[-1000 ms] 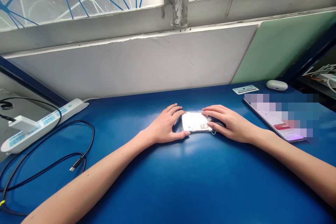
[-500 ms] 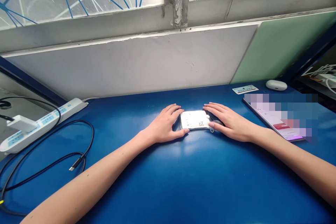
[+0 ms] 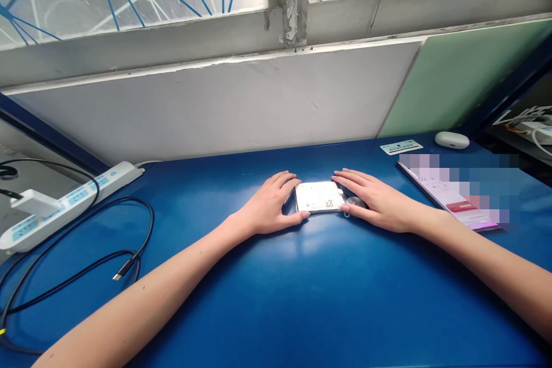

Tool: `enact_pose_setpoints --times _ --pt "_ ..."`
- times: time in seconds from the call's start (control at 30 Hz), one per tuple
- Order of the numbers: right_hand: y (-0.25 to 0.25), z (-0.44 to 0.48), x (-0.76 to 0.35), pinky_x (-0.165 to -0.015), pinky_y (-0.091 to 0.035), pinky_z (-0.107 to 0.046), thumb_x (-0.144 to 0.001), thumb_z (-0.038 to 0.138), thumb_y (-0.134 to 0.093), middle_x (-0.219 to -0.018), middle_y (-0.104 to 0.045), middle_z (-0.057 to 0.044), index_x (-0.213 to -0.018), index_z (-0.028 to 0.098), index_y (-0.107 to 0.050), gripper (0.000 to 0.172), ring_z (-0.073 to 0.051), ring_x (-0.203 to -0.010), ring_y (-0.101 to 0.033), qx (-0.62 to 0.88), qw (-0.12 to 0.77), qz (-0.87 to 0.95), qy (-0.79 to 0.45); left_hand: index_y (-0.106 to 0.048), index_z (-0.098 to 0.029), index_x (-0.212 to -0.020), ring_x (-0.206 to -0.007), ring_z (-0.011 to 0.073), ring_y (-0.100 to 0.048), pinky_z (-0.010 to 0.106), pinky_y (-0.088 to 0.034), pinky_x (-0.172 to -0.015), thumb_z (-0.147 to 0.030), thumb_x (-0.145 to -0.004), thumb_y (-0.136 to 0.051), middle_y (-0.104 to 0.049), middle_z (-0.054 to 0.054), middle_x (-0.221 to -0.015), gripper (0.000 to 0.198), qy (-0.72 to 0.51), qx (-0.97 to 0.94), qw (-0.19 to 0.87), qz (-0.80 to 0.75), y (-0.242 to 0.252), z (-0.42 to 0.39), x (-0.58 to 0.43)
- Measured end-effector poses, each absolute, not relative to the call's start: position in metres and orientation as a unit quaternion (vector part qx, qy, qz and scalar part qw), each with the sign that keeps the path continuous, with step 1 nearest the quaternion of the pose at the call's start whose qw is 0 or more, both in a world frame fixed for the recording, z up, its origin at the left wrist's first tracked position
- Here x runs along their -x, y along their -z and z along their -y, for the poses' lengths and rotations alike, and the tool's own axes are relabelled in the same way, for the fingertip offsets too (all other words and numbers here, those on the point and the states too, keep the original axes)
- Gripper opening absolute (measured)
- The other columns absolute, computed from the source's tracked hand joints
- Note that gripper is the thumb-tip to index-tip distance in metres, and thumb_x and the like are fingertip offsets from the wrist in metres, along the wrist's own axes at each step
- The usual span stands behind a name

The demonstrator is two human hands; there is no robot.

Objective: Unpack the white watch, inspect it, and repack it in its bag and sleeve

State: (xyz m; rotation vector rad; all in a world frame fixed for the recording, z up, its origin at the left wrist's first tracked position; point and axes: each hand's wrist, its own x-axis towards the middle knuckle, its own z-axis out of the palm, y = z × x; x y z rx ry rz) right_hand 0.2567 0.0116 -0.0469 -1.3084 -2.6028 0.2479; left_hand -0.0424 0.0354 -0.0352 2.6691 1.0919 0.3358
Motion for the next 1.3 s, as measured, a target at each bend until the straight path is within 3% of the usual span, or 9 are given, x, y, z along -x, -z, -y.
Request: enact_pose_setpoints --times 0.23,0.6,1.3 --pt "0.0470 -0.0119 -0.2559 -0.116 -0.036 -0.057 -0.096 0.061 -0.042 -0.155 -0.042 -0.024 -0.150 0.004 -0.041 0.078 -0.038 -0.145 -0.037 0.453 0.117 0.879 -0.090 -0.046 -0.011 -0.144 -0.146 0.0363 -0.034 0.053 -0.033 -0.118 -0.061 -0.088 -0.061 -0.044 0.020 -0.152 0.076 -0.109 -0.914 0.118 -0.372 0.0340 -0.0353 0.0426" --pt "0.0471 -0.0115 -0.2565 -0.113 -0.039 -0.061 -0.095 0.058 -0.048 -0.154 -0.045 -0.022 -0.151 0.012 -0.042 0.073 -0.040 -0.144 -0.038 0.442 0.135 0.883 -0.086 -0.047 -0.014 -0.143 -0.145 0.0365 -0.035 0.054 -0.034 -0.118 -0.061 -0.088 -0.060 -0.045 0.019 -0.151 0.074 -0.114 -0.914 0.118 -0.371 0.0333 -0.0353 0.0411" --pt "0.0492 -0.0113 -0.2575 -0.114 -0.038 -0.059 -0.095 0.058 -0.048 -0.155 -0.045 -0.022 -0.152 0.012 -0.040 0.074 -0.039 -0.145 -0.038 0.444 0.135 0.882 -0.080 -0.047 -0.013 -0.143 -0.145 0.0370 -0.036 0.053 -0.033 -0.118 -0.061 -0.088 -0.061 -0.046 0.019 -0.151 0.074 -0.122 -0.915 0.122 -0.366 0.0345 -0.0354 0.0418"
